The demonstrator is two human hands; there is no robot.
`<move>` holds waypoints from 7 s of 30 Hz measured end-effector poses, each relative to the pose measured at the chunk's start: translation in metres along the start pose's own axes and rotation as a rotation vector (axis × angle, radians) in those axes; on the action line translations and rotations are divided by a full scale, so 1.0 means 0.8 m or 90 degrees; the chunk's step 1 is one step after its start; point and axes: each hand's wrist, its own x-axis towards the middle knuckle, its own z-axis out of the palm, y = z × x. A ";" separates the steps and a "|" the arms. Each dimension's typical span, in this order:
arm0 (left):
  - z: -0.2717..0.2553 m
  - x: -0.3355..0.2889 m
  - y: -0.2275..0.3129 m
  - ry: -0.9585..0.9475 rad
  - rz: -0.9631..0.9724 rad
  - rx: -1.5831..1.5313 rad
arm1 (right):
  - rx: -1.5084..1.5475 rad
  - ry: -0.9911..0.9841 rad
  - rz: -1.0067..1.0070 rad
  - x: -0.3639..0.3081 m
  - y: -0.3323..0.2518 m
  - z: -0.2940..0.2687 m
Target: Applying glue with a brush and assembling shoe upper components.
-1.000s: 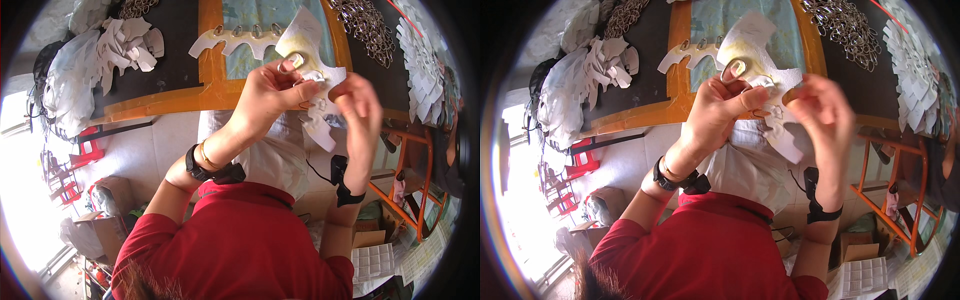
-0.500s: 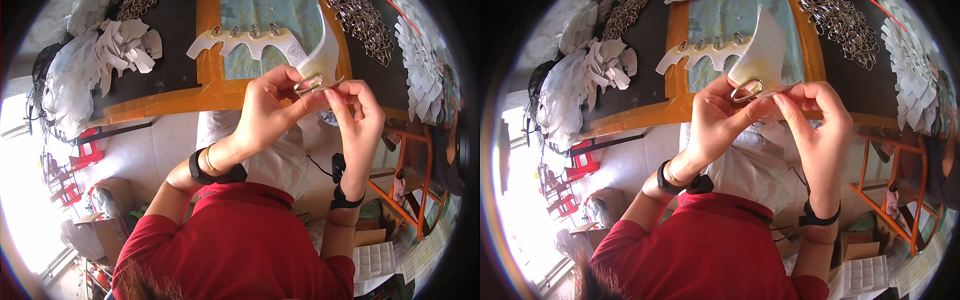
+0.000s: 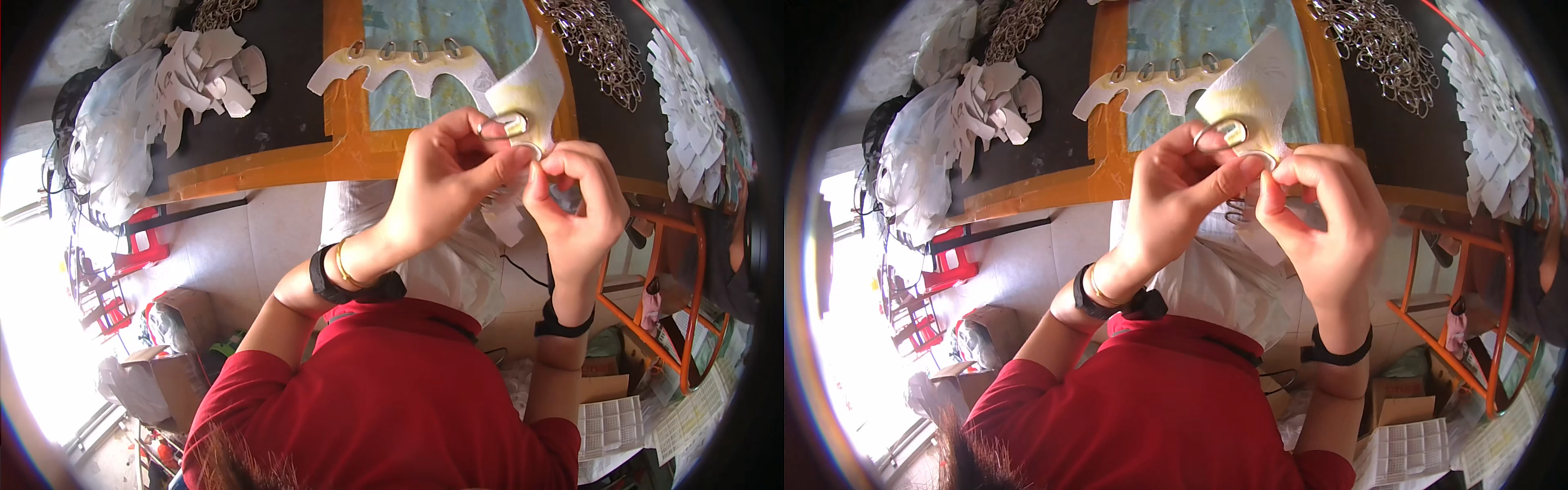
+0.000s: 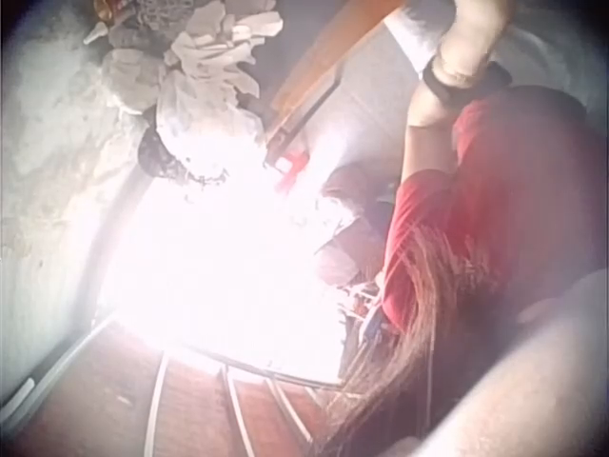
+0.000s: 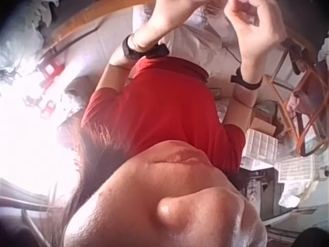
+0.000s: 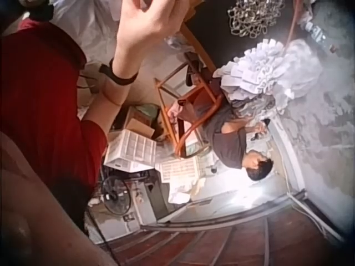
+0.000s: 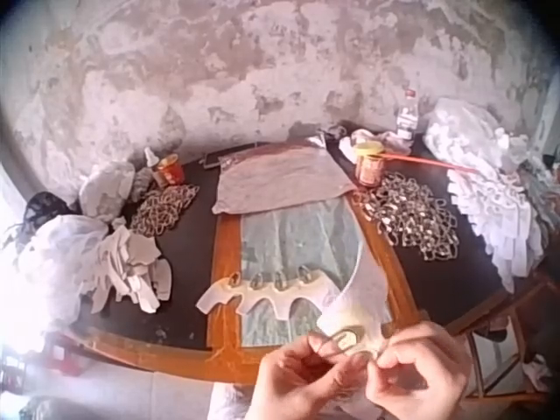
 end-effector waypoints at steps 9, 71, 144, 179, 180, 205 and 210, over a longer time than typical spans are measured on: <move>-0.006 -0.001 -0.012 -0.005 0.165 0.154 | 0.261 -0.045 0.320 0.000 0.003 -0.007; -0.027 0.036 -0.010 -0.367 -0.291 -0.361 | 0.778 -0.207 0.673 -0.001 0.010 -0.018; -0.004 0.015 -0.001 -0.078 -0.161 -0.103 | 0.647 -0.047 0.558 -0.026 0.017 -0.011; -0.014 0.008 0.021 -0.132 -0.105 0.280 | 0.373 -0.041 0.389 -0.027 0.017 -0.002; -0.014 0.008 0.021 -0.131 -0.105 0.280 | 0.374 -0.046 0.396 -0.027 0.017 -0.002; -0.020 0.009 0.018 -0.216 -0.226 -0.009 | 0.466 0.190 0.530 -0.014 0.018 -0.001; -0.025 0.011 0.023 -0.265 -0.276 -0.348 | 0.517 0.154 0.472 -0.005 0.010 -0.010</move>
